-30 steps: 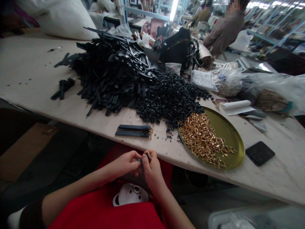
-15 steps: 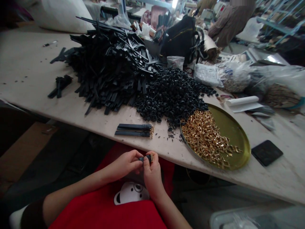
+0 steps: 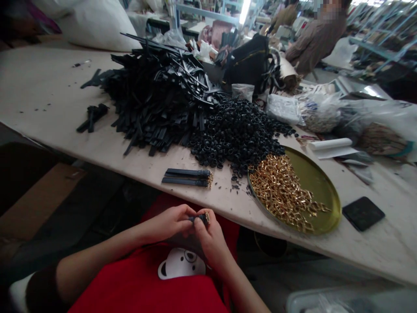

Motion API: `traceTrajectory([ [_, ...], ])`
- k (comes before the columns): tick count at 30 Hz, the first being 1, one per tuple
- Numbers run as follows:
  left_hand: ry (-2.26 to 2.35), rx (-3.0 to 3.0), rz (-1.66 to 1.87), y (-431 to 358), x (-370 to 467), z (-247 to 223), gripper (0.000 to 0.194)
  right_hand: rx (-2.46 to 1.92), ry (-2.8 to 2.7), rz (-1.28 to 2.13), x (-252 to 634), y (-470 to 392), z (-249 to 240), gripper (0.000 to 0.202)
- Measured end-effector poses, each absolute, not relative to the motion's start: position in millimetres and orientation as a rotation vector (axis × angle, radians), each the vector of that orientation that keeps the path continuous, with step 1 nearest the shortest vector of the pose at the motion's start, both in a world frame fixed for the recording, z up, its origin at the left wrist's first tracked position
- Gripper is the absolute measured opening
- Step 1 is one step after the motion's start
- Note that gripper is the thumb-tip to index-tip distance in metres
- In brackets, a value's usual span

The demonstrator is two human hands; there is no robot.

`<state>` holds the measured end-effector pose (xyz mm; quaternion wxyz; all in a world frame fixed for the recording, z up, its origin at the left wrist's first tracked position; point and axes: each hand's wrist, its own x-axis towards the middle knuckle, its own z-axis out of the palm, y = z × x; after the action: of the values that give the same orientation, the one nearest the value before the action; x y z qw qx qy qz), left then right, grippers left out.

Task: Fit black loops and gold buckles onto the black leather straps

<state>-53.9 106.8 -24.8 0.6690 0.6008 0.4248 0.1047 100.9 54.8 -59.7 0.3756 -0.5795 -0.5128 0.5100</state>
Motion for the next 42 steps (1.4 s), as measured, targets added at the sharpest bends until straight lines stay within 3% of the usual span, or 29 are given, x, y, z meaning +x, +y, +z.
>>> traceTrajectory([
  [5,0.882,1.28,0.223,111.9,-60.2,-18.7,0.027,-1.592,-1.548,1.088,110.0,59.1,-49.5,0.024],
  [10,0.966,1.399,0.227,109.3,-48.3,-25.4,0.03,-1.67,-1.39,0.923,98.2,57.2,-57.3,0.024],
  [17,0.873,1.368,0.077,128.7,-51.4,-28.7,0.022,-1.604,-1.37,1.026,103.1,64.6,-60.7,0.025],
  [25,0.922,1.891,0.011,154.4,-51.3,-10.4,0.029,-1.514,-1.478,0.91,95.4,89.3,-57.2,0.022],
  [29,1.048,2.335,0.15,184.1,-53.4,-9.8,0.022,-1.608,-1.698,0.556,104.0,131.6,-50.8,0.023],
  [32,1.135,2.612,0.201,204.0,-60.6,-18.4,0.03,-1.677,-1.821,0.232,108.6,164.4,-58.4,0.027],
  [42,1.123,2.916,0.108,216.6,-52.1,-45.2,0.013,-1.537,-1.963,0.027,120.5,176.2,-113.2,0.047],
])
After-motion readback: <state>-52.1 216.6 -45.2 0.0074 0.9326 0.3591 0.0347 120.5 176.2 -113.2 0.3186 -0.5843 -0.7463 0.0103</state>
